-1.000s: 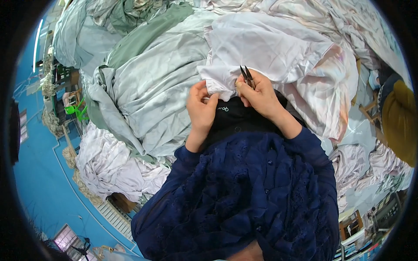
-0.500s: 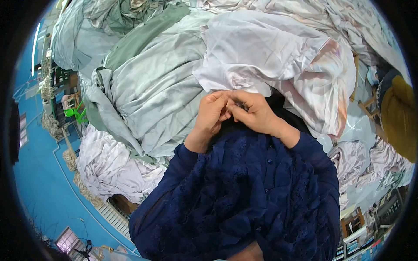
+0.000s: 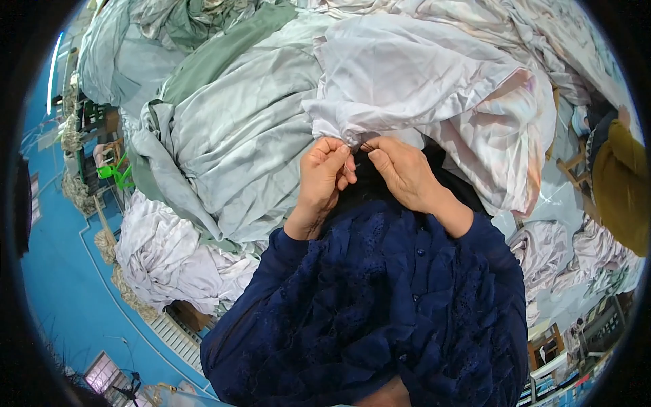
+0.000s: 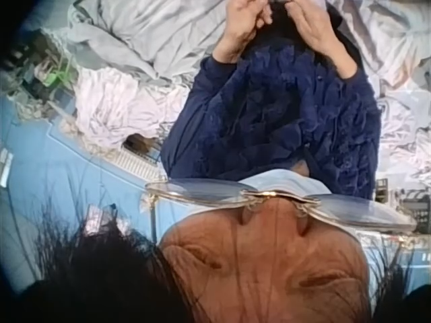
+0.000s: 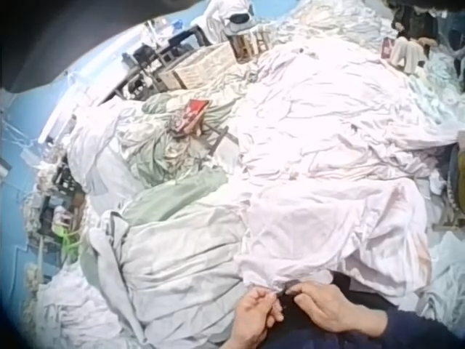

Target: Trimming loose threads from fabric items using a pair of small snips.

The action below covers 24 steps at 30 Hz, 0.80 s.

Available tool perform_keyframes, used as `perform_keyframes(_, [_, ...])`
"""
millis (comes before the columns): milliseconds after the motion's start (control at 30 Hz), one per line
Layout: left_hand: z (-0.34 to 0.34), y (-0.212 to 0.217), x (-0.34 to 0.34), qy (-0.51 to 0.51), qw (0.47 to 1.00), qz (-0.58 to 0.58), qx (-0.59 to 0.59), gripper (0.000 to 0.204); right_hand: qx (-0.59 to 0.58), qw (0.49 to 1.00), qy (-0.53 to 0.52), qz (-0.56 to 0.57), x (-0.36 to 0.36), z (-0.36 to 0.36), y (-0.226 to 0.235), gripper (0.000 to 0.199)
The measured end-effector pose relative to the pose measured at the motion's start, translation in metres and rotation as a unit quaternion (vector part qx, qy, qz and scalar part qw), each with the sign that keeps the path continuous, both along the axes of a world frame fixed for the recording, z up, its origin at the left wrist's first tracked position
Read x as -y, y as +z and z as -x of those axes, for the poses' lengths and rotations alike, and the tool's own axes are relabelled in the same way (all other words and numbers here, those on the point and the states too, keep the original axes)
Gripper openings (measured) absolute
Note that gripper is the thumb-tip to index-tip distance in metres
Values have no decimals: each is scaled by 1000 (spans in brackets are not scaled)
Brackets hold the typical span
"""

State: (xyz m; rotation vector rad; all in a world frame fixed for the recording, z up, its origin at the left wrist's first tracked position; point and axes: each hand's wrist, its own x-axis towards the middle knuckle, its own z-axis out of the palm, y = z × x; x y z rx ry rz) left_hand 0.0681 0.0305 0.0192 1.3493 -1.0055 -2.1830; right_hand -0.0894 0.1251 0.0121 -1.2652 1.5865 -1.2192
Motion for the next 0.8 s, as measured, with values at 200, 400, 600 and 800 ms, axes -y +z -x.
perform_keyframes(200, [-2, 3, -1, -32, 998, 41, 16, 9, 189, 978, 20, -90, 7, 2, -12, 33])
perform_keyframes(400, [-2, 5, -2, -20, 999, 32, 3, 9, 253, 962, 22, -104, 7, 2, -20, 29])
perform_keyframes(600, [-3, 6, -2, -30, 999, 34, 14, 9, 267, 957, 23, -113, 8, 3, -20, 30])
perform_keyframes(800, [-2, 3, -1, -23, 999, 27, 12, 10, 281, 953, 32, -104, 10, 5, -23, 29])
